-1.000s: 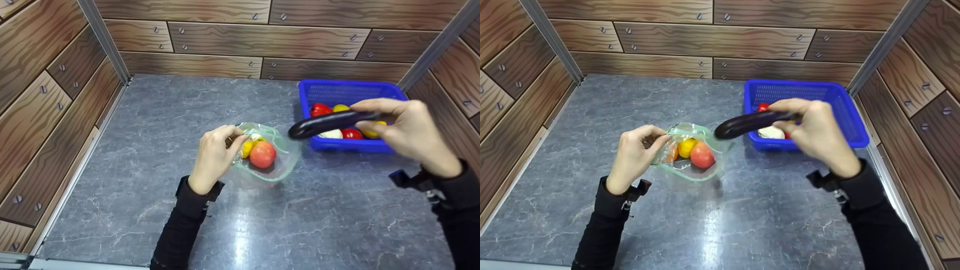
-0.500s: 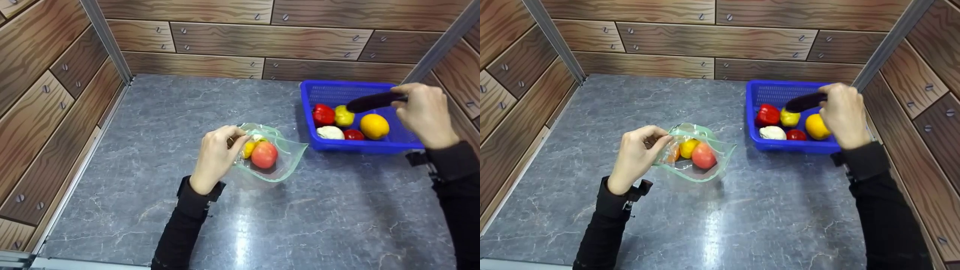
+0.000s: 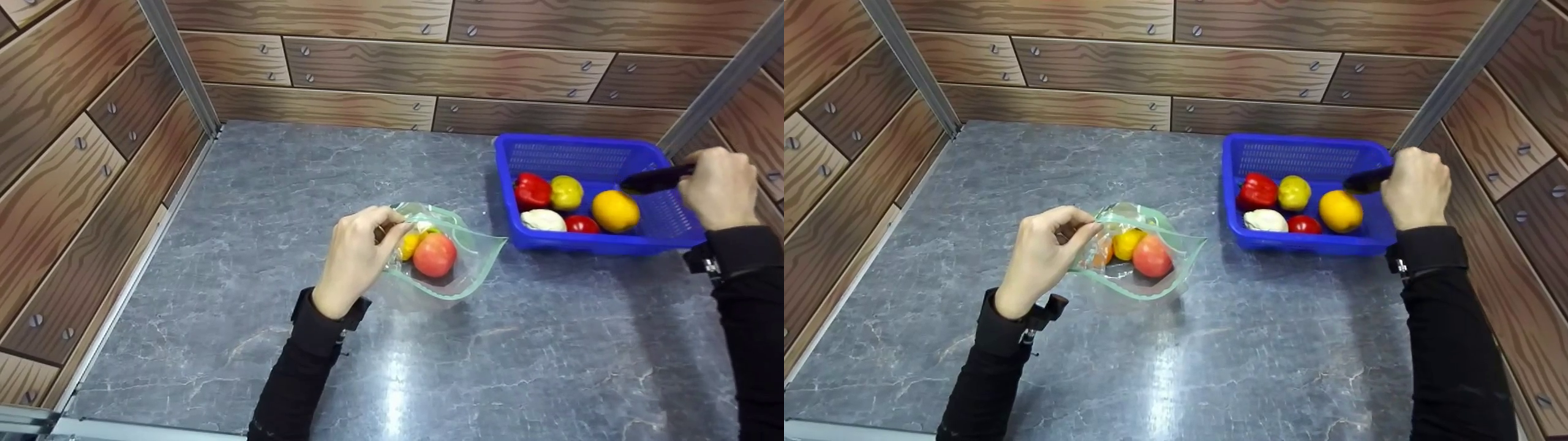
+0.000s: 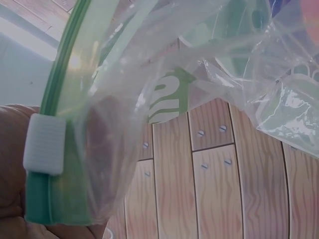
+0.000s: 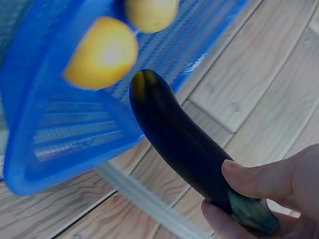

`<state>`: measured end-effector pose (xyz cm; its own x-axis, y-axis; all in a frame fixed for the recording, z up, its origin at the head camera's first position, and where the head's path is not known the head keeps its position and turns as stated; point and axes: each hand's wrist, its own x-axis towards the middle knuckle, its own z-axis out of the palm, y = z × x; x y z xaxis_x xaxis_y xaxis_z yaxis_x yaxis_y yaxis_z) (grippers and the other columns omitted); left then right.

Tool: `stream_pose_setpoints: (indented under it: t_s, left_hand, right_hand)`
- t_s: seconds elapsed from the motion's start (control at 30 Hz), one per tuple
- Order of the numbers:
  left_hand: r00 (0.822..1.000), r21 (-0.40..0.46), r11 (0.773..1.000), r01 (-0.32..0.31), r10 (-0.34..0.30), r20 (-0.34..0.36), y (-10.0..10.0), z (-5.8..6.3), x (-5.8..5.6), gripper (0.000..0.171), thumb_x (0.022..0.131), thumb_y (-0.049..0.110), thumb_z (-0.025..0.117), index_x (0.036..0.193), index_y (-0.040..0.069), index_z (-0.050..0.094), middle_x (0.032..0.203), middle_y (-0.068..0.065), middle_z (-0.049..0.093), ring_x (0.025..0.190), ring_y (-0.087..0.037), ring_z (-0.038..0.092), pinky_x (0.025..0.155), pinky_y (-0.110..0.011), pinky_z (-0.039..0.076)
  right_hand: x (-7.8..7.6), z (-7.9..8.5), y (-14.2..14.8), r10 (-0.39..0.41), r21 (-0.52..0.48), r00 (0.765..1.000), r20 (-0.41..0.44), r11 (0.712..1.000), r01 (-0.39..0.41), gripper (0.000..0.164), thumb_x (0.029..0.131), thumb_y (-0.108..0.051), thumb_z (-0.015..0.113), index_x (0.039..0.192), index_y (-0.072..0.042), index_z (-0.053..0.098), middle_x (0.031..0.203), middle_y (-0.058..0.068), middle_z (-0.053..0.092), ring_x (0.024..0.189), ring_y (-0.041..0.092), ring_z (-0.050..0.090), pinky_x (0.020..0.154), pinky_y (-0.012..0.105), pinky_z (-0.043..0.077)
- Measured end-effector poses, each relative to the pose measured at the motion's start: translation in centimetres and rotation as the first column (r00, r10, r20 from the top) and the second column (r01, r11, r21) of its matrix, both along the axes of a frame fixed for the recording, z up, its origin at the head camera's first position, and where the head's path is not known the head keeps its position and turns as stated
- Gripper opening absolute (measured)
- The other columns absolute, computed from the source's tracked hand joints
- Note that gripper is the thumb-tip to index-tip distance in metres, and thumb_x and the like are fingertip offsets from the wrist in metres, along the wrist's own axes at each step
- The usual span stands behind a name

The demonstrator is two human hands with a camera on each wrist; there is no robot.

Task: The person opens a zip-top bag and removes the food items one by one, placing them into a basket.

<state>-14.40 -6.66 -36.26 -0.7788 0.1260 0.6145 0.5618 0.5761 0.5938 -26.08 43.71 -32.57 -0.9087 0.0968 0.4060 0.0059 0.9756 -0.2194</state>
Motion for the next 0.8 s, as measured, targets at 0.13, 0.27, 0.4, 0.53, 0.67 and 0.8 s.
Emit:
stream_pose_setpoints:
  t_s: [0.13,0.27,0.4,0.53,0.67,0.8]
  left_hand:
    - [1.0,0.0,1.0,0.001,-0.001,-0.002,0.0,0.0,-0.1,0.012,0.089,0.023,0.07,0.087,0.011,0.072,0.074,0.001,0.068,0.059,-0.006,0.051,0.056,-0.019,0.043]
    - [1.0,0.004,1.0,0.004,-0.004,0.004,0.1,0.0,-0.1,0.012,0.089,0.023,0.07,0.087,0.011,0.072,0.074,0.0,0.068,0.059,-0.007,0.052,0.056,-0.019,0.043]
    - [1.0,0.009,1.0,0.008,-0.008,0.007,0.1,-0.1,-0.1,0.012,0.089,0.022,0.07,0.087,0.011,0.072,0.074,0.0,0.068,0.059,-0.01,0.054,0.056,-0.019,0.043]
    - [1.0,0.011,1.0,0.011,-0.011,0.007,0.1,-0.1,-0.1,0.012,0.089,0.023,0.07,0.087,0.011,0.072,0.074,0.0,0.068,0.059,-0.011,0.054,0.056,-0.018,0.043]
    - [1.0,0.016,1.0,0.015,-0.015,0.011,0.1,-0.1,-0.1,0.012,0.089,0.022,0.07,0.087,0.011,0.073,0.074,0.0,0.069,0.058,-0.012,0.055,0.056,-0.018,0.043]
    - [1.0,0.017,1.0,0.012,-0.013,0.012,0.1,-0.1,-0.1,0.011,0.089,0.022,0.07,0.088,0.011,0.073,0.074,0.0,0.069,0.058,-0.012,0.055,0.056,-0.018,0.043]
  right_hand:
    - [-0.2,-1.1,1.5,-0.036,0.002,0.999,0.018,0.999,0.036,0.032,0.073,0.001,0.054,0.1,0.01,0.066,0.099,0.043,0.059,0.081,0.066,0.05,0.065,0.067,0.037]
    - [-0.2,-2.1,2.5,-0.048,0.001,0.997,0.065,0.999,0.048,0.03,0.072,0.0,0.054,0.097,0.011,0.067,0.097,0.043,0.059,0.081,0.065,0.051,0.065,0.066,0.038]
    - [-0.1,-3.1,3.2,-0.059,-0.021,0.99,0.128,0.998,0.062,0.031,0.072,-0.003,0.057,0.099,0.01,0.068,0.102,0.041,0.061,0.086,0.064,0.051,0.07,0.066,0.039]
    - [0.0,-3.9,3.6,-0.067,-0.024,0.978,0.196,0.997,0.073,0.033,0.073,-0.007,0.063,0.102,0.009,0.068,0.106,0.04,0.06,0.09,0.064,0.052,0.073,0.066,0.04]
    - [0.2,-4.4,3.7,-0.075,-0.026,0.967,0.243,0.996,0.084,0.032,0.072,-0.011,0.07,0.097,0.009,0.069,0.101,0.042,0.06,0.086,0.064,0.052,0.066,0.065,0.042]
    - [0.2,-4.6,3.7,-0.082,-0.023,0.95,0.301,0.995,0.093,0.036,0.071,-0.013,0.075,0.091,0.015,0.065,0.097,0.045,0.059,0.084,0.064,0.052,0.061,0.063,0.043]
